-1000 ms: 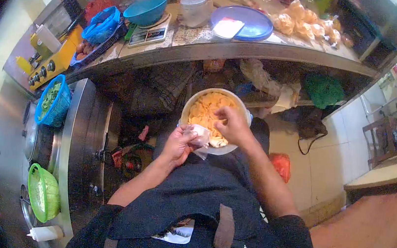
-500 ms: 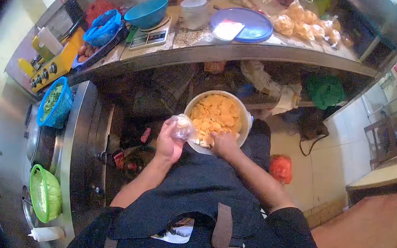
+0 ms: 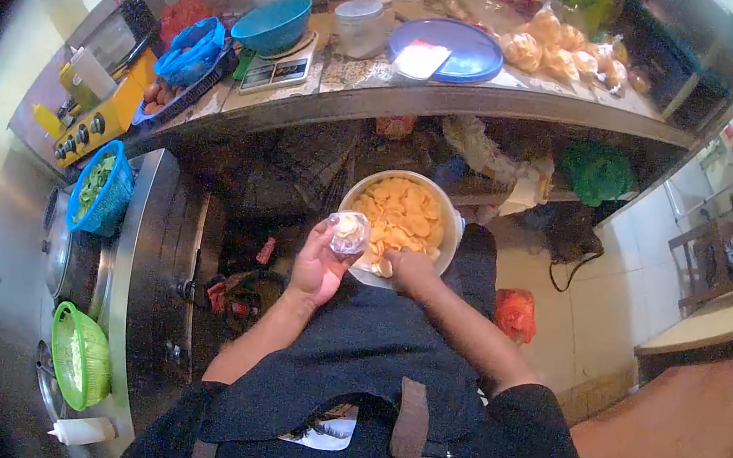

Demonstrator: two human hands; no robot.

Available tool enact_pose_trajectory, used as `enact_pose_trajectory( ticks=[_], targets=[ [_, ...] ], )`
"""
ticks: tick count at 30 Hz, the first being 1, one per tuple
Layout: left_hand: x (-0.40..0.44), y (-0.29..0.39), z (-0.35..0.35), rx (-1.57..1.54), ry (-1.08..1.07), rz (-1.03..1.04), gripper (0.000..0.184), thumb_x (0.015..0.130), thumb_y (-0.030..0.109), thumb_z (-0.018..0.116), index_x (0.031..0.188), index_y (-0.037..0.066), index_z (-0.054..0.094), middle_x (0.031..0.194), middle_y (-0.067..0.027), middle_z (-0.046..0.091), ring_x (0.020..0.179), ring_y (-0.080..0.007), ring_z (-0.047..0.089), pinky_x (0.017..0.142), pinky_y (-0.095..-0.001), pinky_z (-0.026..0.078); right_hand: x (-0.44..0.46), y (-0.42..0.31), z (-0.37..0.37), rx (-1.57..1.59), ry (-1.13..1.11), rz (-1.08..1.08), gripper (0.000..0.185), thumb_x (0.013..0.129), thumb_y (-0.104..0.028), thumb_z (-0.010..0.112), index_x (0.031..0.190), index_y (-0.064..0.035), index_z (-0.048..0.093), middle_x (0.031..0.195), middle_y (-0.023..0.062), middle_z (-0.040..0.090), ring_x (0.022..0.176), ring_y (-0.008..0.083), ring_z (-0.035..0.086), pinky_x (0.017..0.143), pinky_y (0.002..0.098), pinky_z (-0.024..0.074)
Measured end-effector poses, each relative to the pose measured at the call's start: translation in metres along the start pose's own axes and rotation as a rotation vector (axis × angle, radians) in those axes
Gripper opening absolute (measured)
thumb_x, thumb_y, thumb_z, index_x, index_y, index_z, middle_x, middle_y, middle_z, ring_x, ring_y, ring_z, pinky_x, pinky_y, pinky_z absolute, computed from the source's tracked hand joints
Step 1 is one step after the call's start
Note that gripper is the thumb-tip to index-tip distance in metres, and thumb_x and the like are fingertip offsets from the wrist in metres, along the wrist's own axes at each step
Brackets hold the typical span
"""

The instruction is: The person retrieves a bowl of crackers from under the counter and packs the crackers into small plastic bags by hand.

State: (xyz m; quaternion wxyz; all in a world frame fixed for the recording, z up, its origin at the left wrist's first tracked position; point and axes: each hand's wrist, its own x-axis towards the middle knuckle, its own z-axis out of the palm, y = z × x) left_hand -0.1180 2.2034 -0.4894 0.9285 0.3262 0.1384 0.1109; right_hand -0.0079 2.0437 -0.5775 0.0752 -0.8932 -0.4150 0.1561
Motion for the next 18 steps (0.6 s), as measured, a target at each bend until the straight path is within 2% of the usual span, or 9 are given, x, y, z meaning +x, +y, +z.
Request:
enact_pose_trajectory(
  ticks=[4, 7, 10, 13, 16, 18],
  targets=[
    [0.006, -0.005, -0.006, -0.005, 0.034, 0.032, 0.025, 0.094, 0.017, 0.051, 0.117, 0.010, 0.048, 0.122, -0.0123, 0.056, 0.113, -0.0278, 0.055, 0.093, -0.0465, 0.048, 0.007, 0.009, 0.009, 0.032, 0.026, -0.019, 0.039, 0.079, -0.020, 0.060, 0.117, -0.0187, 0.059, 0.095, 0.0145, 0.064, 0.089, 0.0302, 0.066, 0.073, 0.0431, 0.0536],
    [0.005, -0.003, -0.010, 0.000, 0.078, 0.046, 0.024, 0.094, 0.016, 0.051, 0.116, 0.010, 0.048, 0.120, -0.0128, 0.057, 0.111, -0.0276, 0.056, 0.092, -0.0459, 0.049, 0.001, 0.006, -0.001, 0.027, 0.026, -0.050, 0.036, 0.081, -0.018, 0.058, 0.117, -0.0189, 0.060, 0.098, 0.0153, 0.063, 0.089, 0.0330, 0.065, 0.075, 0.0439, 0.0535],
    [0.006, -0.006, -0.009, -0.014, 0.085, 0.033, 0.023, 0.094, 0.016, 0.052, 0.116, 0.010, 0.048, 0.119, -0.0124, 0.057, 0.110, -0.0273, 0.057, 0.091, -0.0455, 0.050, 0.000, 0.012, 0.008, 0.177, 0.036, 0.039, 0.044, 0.079, -0.020, 0.065, 0.122, -0.0176, 0.059, 0.107, 0.0229, 0.060, 0.090, 0.0384, 0.063, 0.080, 0.0430, 0.0519],
    [0.003, -0.005, -0.004, 0.001, 0.080, 0.022, 0.023, 0.094, 0.016, 0.052, 0.116, 0.010, 0.048, 0.119, -0.0121, 0.057, 0.110, -0.0271, 0.057, 0.091, -0.0457, 0.049, 0.002, 0.029, 0.023, 0.261, 0.409, -0.092, 0.044, 0.082, -0.003, 0.055, 0.125, -0.0131, 0.054, 0.101, 0.0212, 0.060, 0.083, 0.0348, 0.064, 0.072, 0.0415, 0.0544],
    [0.004, -0.007, -0.010, 0.010, 0.084, 0.016, 0.024, 0.094, 0.017, 0.052, 0.117, 0.011, 0.048, 0.120, -0.0117, 0.057, 0.111, -0.0269, 0.057, 0.092, -0.0459, 0.049, 0.010, 0.030, -0.007, 1.236, 0.103, 0.264, 0.049, 0.087, 0.000, 0.051, 0.134, -0.0119, 0.044, 0.112, 0.0232, 0.057, 0.084, 0.0320, 0.064, 0.074, 0.0416, 0.0542],
    [0.008, -0.013, -0.017, 0.027, 0.065, 0.011, 0.024, 0.094, 0.019, 0.052, 0.117, 0.012, 0.049, 0.121, -0.0112, 0.057, 0.112, -0.0267, 0.056, 0.092, -0.0464, 0.049, 0.001, 0.032, -0.036, 1.716, -0.055, 0.323, 0.047, 0.094, -0.015, 0.052, 0.138, -0.0166, 0.037, 0.124, 0.0207, 0.053, 0.102, 0.0312, 0.059, 0.094, 0.0469, 0.0456]
  ],
)
